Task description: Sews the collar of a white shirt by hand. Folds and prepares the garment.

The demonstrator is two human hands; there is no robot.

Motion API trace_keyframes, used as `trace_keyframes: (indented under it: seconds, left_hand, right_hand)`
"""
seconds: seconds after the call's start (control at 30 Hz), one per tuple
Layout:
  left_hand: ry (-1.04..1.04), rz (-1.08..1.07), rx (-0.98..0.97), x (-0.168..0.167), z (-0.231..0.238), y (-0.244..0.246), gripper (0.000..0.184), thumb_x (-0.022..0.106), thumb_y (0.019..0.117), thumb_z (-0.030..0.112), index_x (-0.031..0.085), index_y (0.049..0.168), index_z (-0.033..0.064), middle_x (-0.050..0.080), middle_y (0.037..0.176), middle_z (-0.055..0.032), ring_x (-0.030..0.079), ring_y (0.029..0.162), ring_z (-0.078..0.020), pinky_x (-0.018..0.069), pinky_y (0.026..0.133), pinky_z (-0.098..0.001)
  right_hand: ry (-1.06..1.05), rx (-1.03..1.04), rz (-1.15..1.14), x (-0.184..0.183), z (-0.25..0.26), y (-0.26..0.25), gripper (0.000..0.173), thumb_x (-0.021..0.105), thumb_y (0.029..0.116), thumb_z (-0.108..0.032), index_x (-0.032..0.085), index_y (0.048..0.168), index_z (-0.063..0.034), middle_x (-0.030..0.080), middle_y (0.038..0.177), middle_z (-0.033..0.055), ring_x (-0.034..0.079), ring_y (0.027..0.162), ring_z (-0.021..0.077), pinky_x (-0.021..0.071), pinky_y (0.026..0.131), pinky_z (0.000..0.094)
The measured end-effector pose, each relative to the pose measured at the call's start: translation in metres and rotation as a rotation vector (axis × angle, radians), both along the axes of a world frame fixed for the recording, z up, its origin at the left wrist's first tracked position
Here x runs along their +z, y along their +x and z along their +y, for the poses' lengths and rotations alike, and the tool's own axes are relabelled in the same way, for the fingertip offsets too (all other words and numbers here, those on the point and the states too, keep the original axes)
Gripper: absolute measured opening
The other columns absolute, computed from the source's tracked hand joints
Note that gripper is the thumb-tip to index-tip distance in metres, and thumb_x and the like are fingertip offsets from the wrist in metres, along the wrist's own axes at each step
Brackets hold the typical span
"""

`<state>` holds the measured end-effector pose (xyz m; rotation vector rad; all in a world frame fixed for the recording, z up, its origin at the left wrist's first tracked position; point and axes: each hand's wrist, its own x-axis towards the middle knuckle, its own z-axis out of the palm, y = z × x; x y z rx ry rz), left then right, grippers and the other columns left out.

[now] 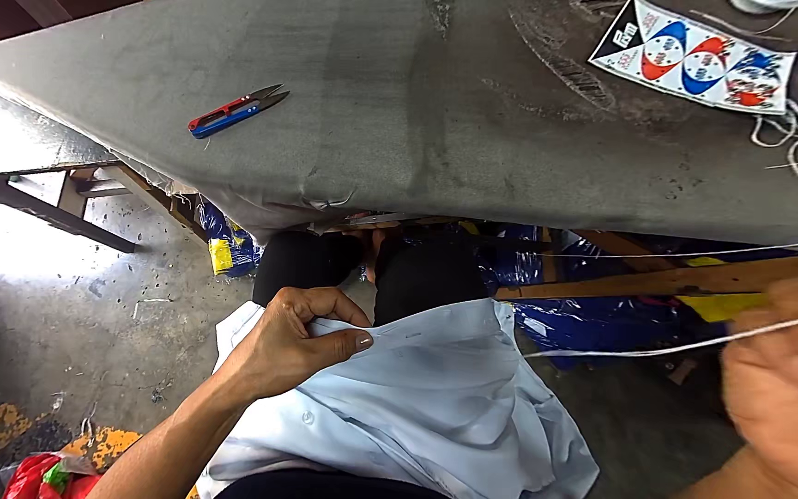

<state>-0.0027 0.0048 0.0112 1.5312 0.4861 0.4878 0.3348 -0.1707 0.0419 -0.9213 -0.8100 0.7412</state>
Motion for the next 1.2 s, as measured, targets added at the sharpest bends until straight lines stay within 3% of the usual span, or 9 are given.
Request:
trace_keyframes:
  seconds: [0.07,0.13,0.2,0.3,0.63,1.2]
  left_hand:
    - [-0.009,-0.003,0.002,0.000,0.000,0.000,0.009,0.072,0.0945,0.010,0.074,0.099,0.0021,0.070,0.085,-0.0003,0.063,0.073,-0.0030,0.0527,0.064,-0.0185]
    - [-0.006,-0.012,0.008,-0.001,0.000,0.000,0.010,0.072,0.0941,0.010,0.075,0.099,0.0017,0.070,0.087,-0.0006,0.063,0.074,-0.0028,0.0528,0.065,-0.0184]
    - [0.001,-0.013,0.016,-0.001,-0.001,0.000,0.010,0.072,0.0939,0.009,0.075,0.100,0.0017,0.070,0.088,-0.0002,0.063,0.076,-0.0025,0.0527,0.067,-0.0183]
    - [0.003,-0.010,0.019,-0.001,0.000,-0.001,0.009,0.072,0.0943,0.009,0.075,0.099,0.0013,0.070,0.088,-0.0008,0.064,0.077,-0.0030,0.0539,0.068,-0.0189]
    - [-0.002,-0.010,0.028,-0.004,0.001,-0.003,0.009,0.071,0.0945,0.008,0.074,0.100,0.0012,0.070,0.088,-0.0010,0.064,0.076,-0.0037,0.0539,0.067,-0.0191]
    - [0.018,-0.005,0.020,-0.002,0.000,-0.004,0.007,0.072,0.0941,0.009,0.071,0.098,0.0023,0.069,0.082,0.0008,0.062,0.072,-0.0027,0.0519,0.065,-0.0184]
  right_hand:
    - [-0.080,0.114,-0.146,0.013,0.014,-0.035,0.012,0.061,0.1032,-0.022,0.065,0.115,-0.0205,0.069,0.094,-0.0058,0.067,0.074,0.0044,0.0568,0.063,0.0173]
    - [-0.104,0.248,-0.223,0.009,0.025,-0.069,0.012,0.065,0.1006,-0.017,0.069,0.112,-0.0156,0.072,0.097,-0.0015,0.069,0.075,0.0076,0.0592,0.064,0.0215]
    - [-0.123,0.342,-0.329,-0.006,0.033,-0.099,0.012,0.065,0.1015,-0.014,0.072,0.109,-0.0086,0.074,0.097,0.0000,0.069,0.077,0.0061,0.0601,0.066,0.0206]
    - [-0.166,0.328,-0.567,-0.035,0.043,-0.126,0.014,0.063,0.1020,-0.014,0.073,0.104,-0.0045,0.073,0.091,0.0013,0.068,0.076,0.0036,0.0582,0.065,0.0182]
    - [-0.199,0.267,-0.618,-0.049,0.050,-0.132,0.014,0.062,0.0992,-0.012,0.073,0.102,-0.0034,0.070,0.081,-0.0019,0.059,0.067,-0.0035,0.0481,0.057,0.0115]
    - [-0.238,0.257,-0.648,-0.047,0.051,-0.134,0.014,0.061,0.0989,-0.013,0.073,0.102,-0.0049,0.067,0.078,-0.0043,0.055,0.064,-0.0057,0.0438,0.054,0.0095]
